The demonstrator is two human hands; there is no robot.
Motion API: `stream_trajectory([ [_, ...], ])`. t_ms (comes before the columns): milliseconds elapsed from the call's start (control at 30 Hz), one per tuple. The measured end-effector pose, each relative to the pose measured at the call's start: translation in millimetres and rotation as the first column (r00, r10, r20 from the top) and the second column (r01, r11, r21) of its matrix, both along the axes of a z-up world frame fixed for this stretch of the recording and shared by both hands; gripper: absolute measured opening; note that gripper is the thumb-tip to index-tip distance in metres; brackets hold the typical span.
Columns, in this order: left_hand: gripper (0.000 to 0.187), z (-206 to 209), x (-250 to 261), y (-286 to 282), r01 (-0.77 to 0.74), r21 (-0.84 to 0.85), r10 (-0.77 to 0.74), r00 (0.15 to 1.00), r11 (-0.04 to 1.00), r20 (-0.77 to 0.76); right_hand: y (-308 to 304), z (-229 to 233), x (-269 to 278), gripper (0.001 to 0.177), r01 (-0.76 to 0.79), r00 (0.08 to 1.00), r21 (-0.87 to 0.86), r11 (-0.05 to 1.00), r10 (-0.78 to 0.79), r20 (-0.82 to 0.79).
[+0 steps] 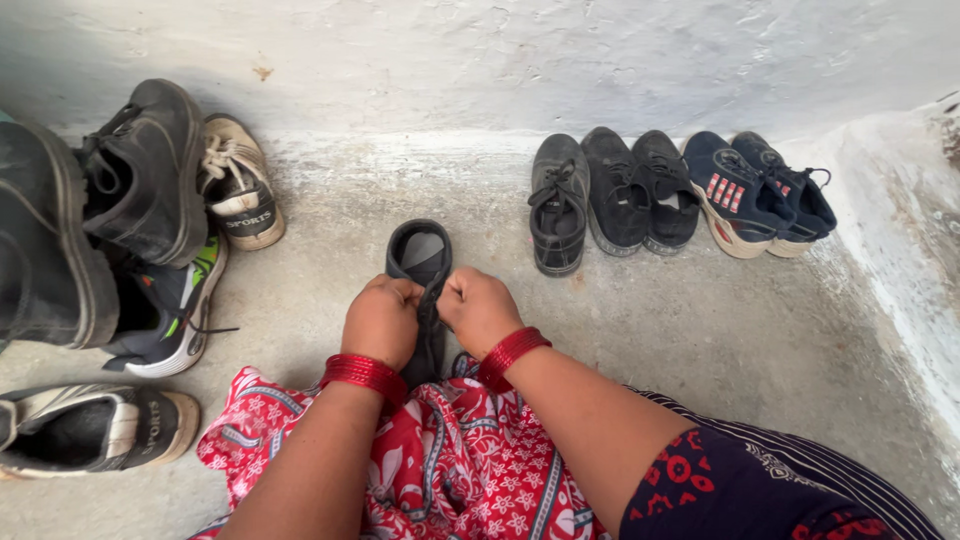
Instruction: The person sits on the floor and re-laces a single black shoe by threading the laces through the eyelets and tying them. The person handles the shoe and laces by hand throughout the clip.
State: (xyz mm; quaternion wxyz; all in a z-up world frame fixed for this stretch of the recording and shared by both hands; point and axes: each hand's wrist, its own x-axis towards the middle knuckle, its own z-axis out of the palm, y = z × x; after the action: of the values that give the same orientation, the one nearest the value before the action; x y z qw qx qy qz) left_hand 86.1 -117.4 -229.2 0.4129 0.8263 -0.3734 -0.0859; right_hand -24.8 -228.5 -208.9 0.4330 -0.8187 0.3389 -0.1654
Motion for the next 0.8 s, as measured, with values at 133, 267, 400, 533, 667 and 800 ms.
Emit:
stream_trajectory([
  [133, 0.018, -3.6, 1.9, 0.9, 0.052, 0.019, -0.053, 0.998, 0.998, 0.036, -12.6, 2.0, 6.6, 0.013, 0.018, 0.989, 0.249, 0.968, -0.053, 0.135],
  [267, 0.018, 0.3, 5.2, 3.8, 0.074, 0.027, -0.075, 0.996, 0.997, 0.045, -25.8, 29.0, 15.6, 0.010, -0.014, 0.911, 0.664, 0.747, -0.263, 0.316],
  [400, 0.020, 9.9, 3.4, 4.8, 0.070, 0.030, -0.070, 0.998, 0.997, -0.007, -39.7, 77.2, 3.9, 0.005, -0.350, 0.742, 0.792, 0.501, -0.368, 0.561],
  [533, 0.040, 19.9, 5.6, 5.1, 0.059, 0.010, -0.053, 0.946, 0.998, -0.320, -39.1, 105.8, -2.2, 0.006, -0.632, 0.611, 0.685, 0.363, -0.309, 0.728],
  [667, 0.020, 25.9, 10.4, 3.6, 0.199, -0.186, -0.244, 0.933, 0.962, -0.264, -26.2, 93.0, 3.6, 0.003, -0.521, 0.715, 0.733, 0.438, -0.244, 0.655],
  [800, 0.011, 27.0, 14.6, 3.3, 0.088, -0.169, -0.158, 0.873, 0.982, -0.462, -21.9, 56.4, 4.9, 0.005, -0.317, 0.848, 0.742, 0.591, -0.175, 0.501],
])
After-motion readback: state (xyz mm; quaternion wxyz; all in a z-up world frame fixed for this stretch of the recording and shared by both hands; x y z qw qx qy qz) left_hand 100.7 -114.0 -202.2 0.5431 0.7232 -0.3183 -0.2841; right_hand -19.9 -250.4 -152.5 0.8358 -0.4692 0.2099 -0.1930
